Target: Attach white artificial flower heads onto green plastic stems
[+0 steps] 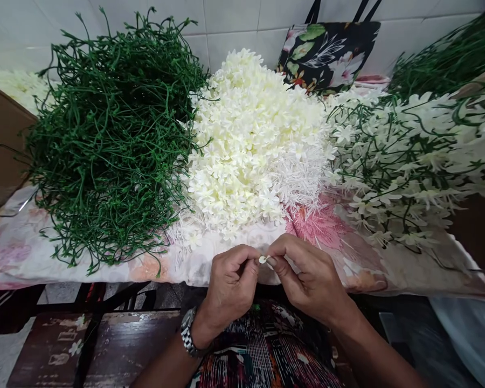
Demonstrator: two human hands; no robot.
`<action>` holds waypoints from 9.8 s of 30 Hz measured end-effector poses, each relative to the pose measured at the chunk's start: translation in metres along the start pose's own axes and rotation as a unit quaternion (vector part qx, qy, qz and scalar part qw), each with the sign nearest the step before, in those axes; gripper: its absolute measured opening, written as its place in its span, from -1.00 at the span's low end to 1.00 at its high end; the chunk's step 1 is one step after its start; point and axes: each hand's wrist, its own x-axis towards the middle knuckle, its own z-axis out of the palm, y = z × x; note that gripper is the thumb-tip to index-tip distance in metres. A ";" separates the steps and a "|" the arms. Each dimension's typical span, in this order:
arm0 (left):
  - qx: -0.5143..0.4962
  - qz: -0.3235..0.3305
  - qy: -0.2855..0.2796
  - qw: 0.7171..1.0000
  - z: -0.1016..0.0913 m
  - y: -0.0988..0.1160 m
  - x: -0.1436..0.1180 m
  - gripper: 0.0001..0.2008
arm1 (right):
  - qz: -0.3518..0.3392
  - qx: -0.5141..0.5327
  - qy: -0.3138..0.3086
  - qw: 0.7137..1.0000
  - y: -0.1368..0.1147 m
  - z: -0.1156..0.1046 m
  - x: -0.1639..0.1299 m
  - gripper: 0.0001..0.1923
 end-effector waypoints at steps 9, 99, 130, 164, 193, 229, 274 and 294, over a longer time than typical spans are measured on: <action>-0.020 -0.035 0.008 0.999 -0.001 0.002 0.002 -0.82 | 0.031 0.021 0.010 0.999 0.002 0.009 -0.001 -0.87; 0.019 -0.007 0.037 0.999 -0.004 0.011 0.049 -0.81 | -0.108 -0.270 -0.038 0.956 0.081 -0.048 0.011 -0.67; 0.046 0.037 0.091 0.994 -0.004 0.043 0.072 -0.88 | 0.017 0.012 0.124 0.992 0.012 -0.035 0.032 -0.92; -0.080 0.017 0.015 0.997 -0.005 0.026 0.034 -0.92 | 0.021 0.039 0.119 0.992 -0.002 -0.012 0.011 -0.88; -0.059 -0.090 -0.119 0.987 -0.013 0.030 0.023 -0.68 | 0.044 0.057 0.107 0.992 -0.001 -0.023 0.004 -0.91; 0.015 0.006 0.006 1.000 0.004 -0.003 0.016 -0.81 | -0.033 -0.064 -0.022 0.997 0.006 -0.011 0.007 -0.79; -0.086 -0.106 0.014 0.990 0.003 -0.001 0.021 -0.88 | -0.016 -0.030 0.043 0.999 0.011 -0.012 0.001 -0.74; -0.068 -0.072 -0.001 0.995 0.005 0.003 0.019 -0.87 | -0.025 -0.021 0.019 0.999 0.008 -0.009 0.003 -0.83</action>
